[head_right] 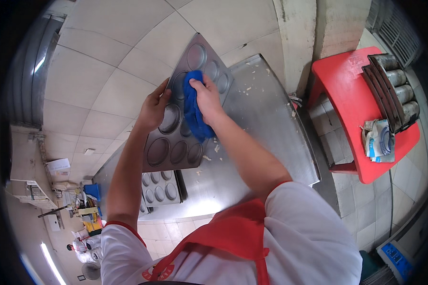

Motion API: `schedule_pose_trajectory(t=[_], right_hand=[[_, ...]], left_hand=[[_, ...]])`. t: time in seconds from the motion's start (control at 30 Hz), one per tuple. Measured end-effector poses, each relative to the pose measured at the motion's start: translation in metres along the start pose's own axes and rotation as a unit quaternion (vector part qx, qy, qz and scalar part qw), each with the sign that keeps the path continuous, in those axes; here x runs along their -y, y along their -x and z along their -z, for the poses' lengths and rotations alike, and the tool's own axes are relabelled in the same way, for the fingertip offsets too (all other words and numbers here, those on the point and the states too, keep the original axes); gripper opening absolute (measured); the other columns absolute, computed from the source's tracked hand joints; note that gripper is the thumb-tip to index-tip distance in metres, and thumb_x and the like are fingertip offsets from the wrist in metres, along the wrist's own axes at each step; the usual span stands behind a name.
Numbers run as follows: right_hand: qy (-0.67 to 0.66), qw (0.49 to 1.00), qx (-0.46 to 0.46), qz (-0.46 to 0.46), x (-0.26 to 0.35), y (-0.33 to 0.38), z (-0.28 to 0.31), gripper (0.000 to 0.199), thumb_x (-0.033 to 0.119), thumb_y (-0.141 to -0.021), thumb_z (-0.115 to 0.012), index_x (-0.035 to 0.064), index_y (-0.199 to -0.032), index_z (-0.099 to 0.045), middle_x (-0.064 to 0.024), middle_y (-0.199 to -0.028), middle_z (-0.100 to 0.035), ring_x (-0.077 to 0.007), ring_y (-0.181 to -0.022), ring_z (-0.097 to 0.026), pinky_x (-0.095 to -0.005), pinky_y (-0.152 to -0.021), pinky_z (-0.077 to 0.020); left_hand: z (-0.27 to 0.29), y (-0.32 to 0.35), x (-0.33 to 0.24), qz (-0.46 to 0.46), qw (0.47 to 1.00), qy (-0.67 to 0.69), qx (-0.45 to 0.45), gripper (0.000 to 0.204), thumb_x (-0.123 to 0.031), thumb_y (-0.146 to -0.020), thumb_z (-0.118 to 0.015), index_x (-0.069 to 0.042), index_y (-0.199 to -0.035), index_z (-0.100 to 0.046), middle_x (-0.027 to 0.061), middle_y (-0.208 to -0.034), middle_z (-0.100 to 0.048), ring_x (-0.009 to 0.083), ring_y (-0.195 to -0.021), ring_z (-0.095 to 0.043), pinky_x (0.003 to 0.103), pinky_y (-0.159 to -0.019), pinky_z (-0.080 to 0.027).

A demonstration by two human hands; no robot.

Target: The person wipes the inside of multiple muffin tray cups with a blue cloth. They handle several trays, wiping each cup individually and then stacking the cleaned trays on a metal table.

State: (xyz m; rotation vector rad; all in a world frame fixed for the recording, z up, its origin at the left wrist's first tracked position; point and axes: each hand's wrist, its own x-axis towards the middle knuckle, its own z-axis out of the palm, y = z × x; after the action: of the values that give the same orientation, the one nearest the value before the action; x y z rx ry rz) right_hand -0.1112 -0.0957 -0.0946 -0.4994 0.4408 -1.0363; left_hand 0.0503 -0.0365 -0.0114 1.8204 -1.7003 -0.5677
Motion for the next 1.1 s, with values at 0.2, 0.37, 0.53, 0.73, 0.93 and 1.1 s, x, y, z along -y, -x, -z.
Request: schedule_pose_trajectory(t=[0.2, 0.37, 0.53, 0.73, 0.93, 1.1], right_hand=[[0.401, 0.868, -0.137, 0.257, -0.028, -0.012, -0.011, 0.045, 0.012, -0.089, -0.069, -0.0052, -0.13, -0.062, -0.0189, -0.125, -0.061, -0.0372, -0.114, -0.062, -0.0349, -0.099, -0.0488], [0.425, 0.861, 0.121, 0.252, -0.012, 0.009, 0.017, 0.032, -0.001, -0.088, -0.058, -0.005, -0.12, -0.064, -0.0183, -0.113, -0.063, -0.0353, -0.102, -0.062, -0.0334, -0.089, -0.0504], [0.273, 0.95, 0.108, 0.108, -0.047, 0.051, 0.028, 0.044, 0.005, -0.092, -0.06, -0.008, -0.134, -0.058, -0.0255, -0.133, -0.062, -0.0351, -0.118, -0.062, -0.0369, -0.1, -0.0487], [0.403, 0.849, 0.052, 0.339, -0.06, 0.061, -0.013, 0.048, 0.002, -0.082, -0.062, -0.0076, -0.129, -0.061, -0.0283, -0.141, -0.053, -0.0433, -0.133, -0.051, -0.0424, -0.106, -0.0467], [0.609, 0.642, 0.16, 0.438, -0.041, 0.06, 0.03, 0.05, -0.001, -0.08, -0.06, -0.0036, -0.13, -0.061, -0.0257, -0.138, -0.054, -0.0417, -0.129, -0.051, -0.0468, -0.11, -0.043], [0.713, 0.611, 0.031, 0.344, -0.088, 0.03, 0.013, 0.056, 0.02, -0.086, -0.061, -0.001, -0.138, -0.056, -0.0235, -0.145, -0.051, -0.0371, -0.129, -0.05, -0.0539, -0.106, -0.0433]], left_hand=[[-0.008, 0.0, -0.004, -0.014, 0.999, 0.041, 0.005, 0.048, -0.024, -0.11, -0.053, 0.001, -0.151, -0.05, 0.0105, -0.116, -0.072, 0.0111, -0.107, -0.061, 0.025, -0.096, -0.047], [-0.003, -0.004, -0.007, -0.014, 1.0, 0.002, -0.002, 0.047, -0.026, -0.111, -0.05, 0.001, -0.15, -0.051, 0.0138, -0.124, -0.072, 0.0148, -0.117, -0.062, 0.029, -0.101, -0.047], [-0.001, -0.03, -0.004, -0.047, 0.998, -0.029, -0.033, 0.048, -0.031, -0.11, -0.049, -0.001, -0.147, -0.055, 0.0153, -0.123, -0.072, 0.018, -0.119, -0.063, 0.031, -0.103, -0.046], [-0.02, -0.046, -0.009, -0.003, 0.999, -0.001, -0.042, 0.047, -0.033, -0.109, -0.051, -0.002, -0.144, -0.059, 0.017, -0.126, -0.072, 0.0194, -0.12, -0.063, 0.032, -0.105, -0.046], [-0.026, -0.058, -0.013, -0.037, 0.998, 0.014, -0.049, 0.047, -0.032, -0.108, -0.054, -0.001, -0.143, -0.059, 0.0166, -0.125, -0.072, 0.0187, -0.117, -0.064, 0.033, -0.102, -0.048], [-0.022, -0.051, 0.004, -0.036, 0.98, 0.181, 0.073, 0.042, -0.02, -0.106, -0.052, 0.006, -0.138, -0.061, 0.0175, -0.137, -0.065, 0.0266, -0.127, -0.06, 0.039, -0.111, -0.045]])
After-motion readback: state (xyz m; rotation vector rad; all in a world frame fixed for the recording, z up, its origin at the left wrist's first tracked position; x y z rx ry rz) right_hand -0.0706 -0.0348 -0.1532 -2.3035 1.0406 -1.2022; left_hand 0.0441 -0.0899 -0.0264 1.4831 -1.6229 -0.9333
